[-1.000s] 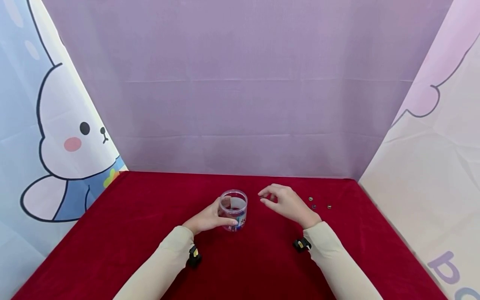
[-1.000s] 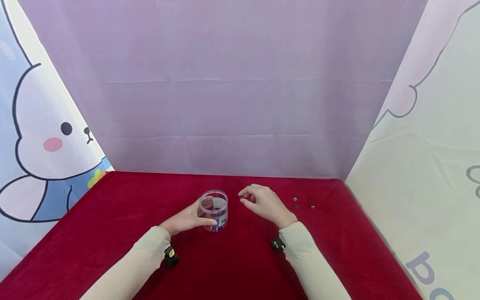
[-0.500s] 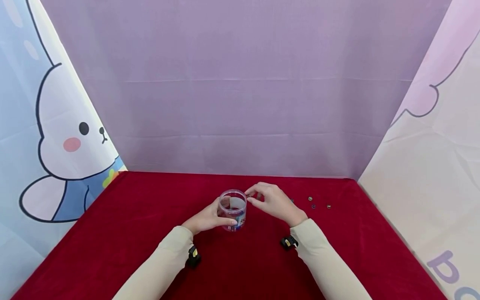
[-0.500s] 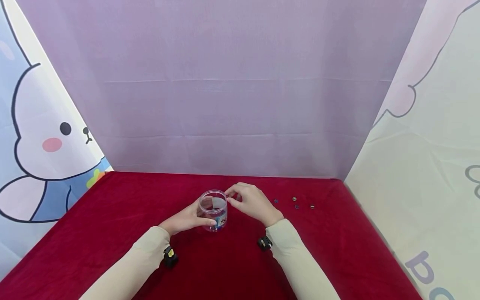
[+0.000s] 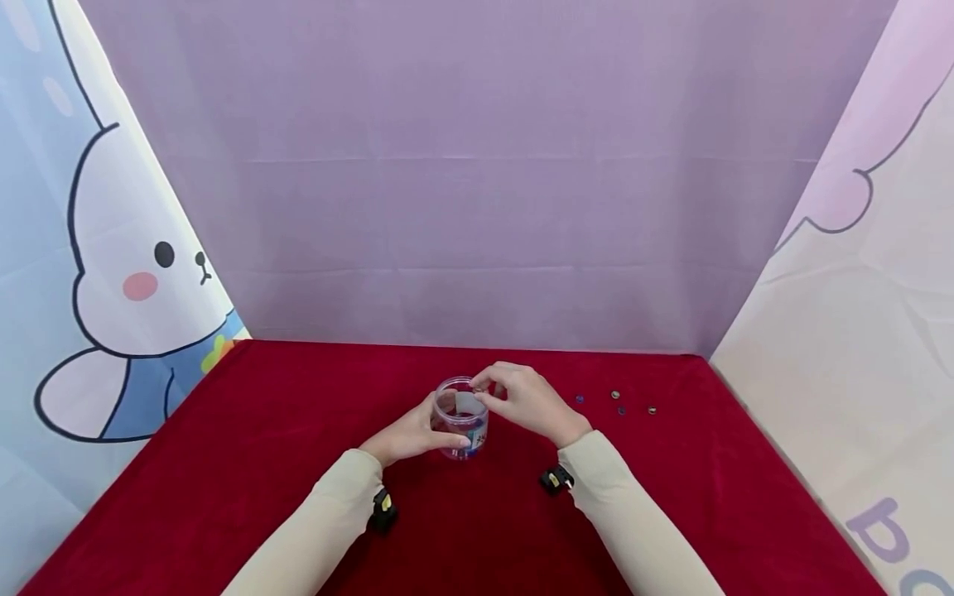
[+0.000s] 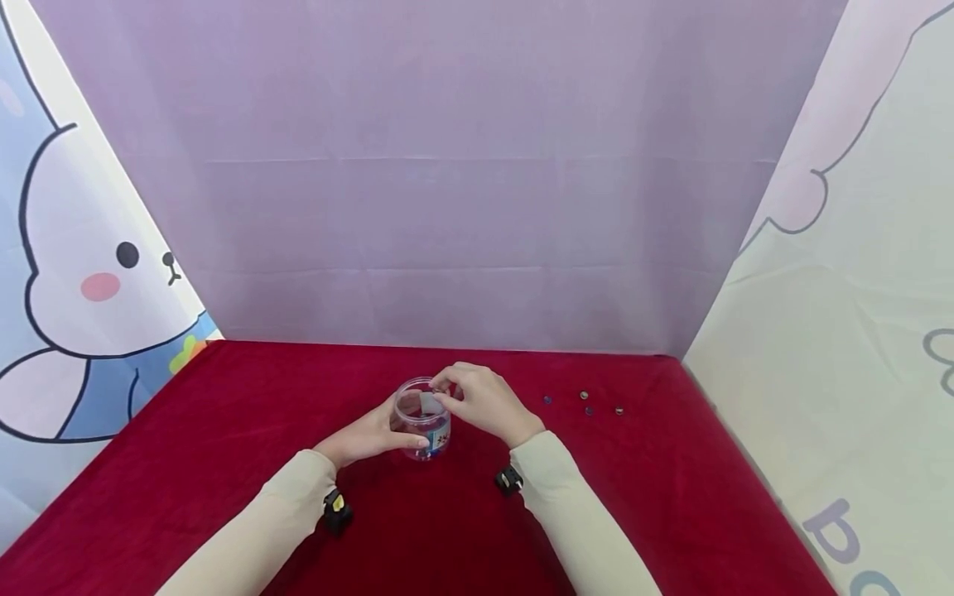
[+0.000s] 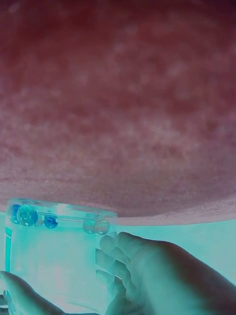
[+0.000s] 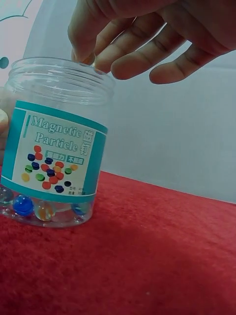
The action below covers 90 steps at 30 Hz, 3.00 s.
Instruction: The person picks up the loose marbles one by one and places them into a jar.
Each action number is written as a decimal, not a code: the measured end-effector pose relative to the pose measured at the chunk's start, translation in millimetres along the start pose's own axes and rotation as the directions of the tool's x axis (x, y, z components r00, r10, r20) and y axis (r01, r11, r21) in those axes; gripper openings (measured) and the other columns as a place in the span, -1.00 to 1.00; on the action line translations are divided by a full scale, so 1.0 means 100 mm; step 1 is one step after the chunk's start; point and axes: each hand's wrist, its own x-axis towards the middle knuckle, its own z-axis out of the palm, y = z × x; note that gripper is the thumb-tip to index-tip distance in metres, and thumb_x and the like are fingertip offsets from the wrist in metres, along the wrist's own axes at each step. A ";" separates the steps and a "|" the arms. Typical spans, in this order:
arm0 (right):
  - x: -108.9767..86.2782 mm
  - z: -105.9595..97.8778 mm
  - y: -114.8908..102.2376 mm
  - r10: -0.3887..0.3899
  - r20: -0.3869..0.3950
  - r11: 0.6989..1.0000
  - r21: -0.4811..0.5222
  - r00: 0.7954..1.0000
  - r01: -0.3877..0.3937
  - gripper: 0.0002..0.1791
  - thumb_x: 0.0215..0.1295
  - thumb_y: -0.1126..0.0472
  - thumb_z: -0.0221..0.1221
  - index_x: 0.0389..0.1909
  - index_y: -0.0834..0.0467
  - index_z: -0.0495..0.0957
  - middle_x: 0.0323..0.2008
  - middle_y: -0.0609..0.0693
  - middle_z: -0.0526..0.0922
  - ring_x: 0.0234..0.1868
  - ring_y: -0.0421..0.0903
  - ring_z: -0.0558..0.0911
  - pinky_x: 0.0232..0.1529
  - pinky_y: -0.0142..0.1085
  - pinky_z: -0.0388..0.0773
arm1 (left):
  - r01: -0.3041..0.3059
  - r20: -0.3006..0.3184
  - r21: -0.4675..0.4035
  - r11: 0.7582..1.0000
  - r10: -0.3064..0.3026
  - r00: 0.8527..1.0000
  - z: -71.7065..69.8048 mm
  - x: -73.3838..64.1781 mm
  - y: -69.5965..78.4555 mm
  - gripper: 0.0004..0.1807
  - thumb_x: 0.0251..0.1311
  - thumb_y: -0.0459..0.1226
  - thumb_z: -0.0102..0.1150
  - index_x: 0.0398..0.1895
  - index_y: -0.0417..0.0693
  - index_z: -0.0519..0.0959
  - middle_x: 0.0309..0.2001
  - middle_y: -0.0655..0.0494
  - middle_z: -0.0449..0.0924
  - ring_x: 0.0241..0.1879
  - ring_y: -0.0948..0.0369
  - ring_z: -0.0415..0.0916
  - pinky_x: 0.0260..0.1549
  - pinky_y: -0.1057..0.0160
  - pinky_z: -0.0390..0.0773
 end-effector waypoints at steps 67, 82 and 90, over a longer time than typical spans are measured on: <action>-0.41 -0.40 0.37 0.149 -0.037 0.984 -0.093 0.988 -0.151 -0.77 0.27 0.19 0.38 -0.06 0.02 0.68 -0.15 -0.10 0.67 -0.32 -0.22 0.54 -0.27 -0.31 0.62 | 0.008 -0.005 0.017 1.000 -0.008 1.000 0.00 -0.03 0.02 -0.08 0.16 -0.06 0.45 0.48 0.00 0.12 0.31 0.03 0.36 0.30 0.05 0.29 0.27 -0.14 0.34; -0.70 -0.61 0.65 0.227 -0.046 0.965 -0.126 0.973 -0.231 -0.82 0.29 0.22 0.34 -0.10 0.02 0.68 -0.21 -0.20 0.64 -0.39 -0.24 0.50 -0.33 -0.33 0.55 | -0.008 0.006 0.001 1.000 0.008 1.000 0.01 -0.03 0.04 -0.11 0.20 -0.12 0.42 0.48 -0.03 0.12 0.32 -0.03 0.36 0.29 0.02 0.29 0.26 -0.15 0.34; -0.90 -0.70 0.84 0.268 -0.060 0.949 -0.155 0.961 -0.275 -0.86 0.31 0.19 0.33 -0.13 0.02 0.69 -0.26 -0.23 0.62 -0.37 -0.22 0.49 -0.30 -0.28 0.53 | -0.011 0.009 -0.001 1.000 0.011 1.000 0.02 -0.02 0.03 -0.10 0.18 -0.10 0.44 0.48 -0.02 0.11 0.31 -0.02 0.37 0.29 0.02 0.30 0.25 -0.15 0.35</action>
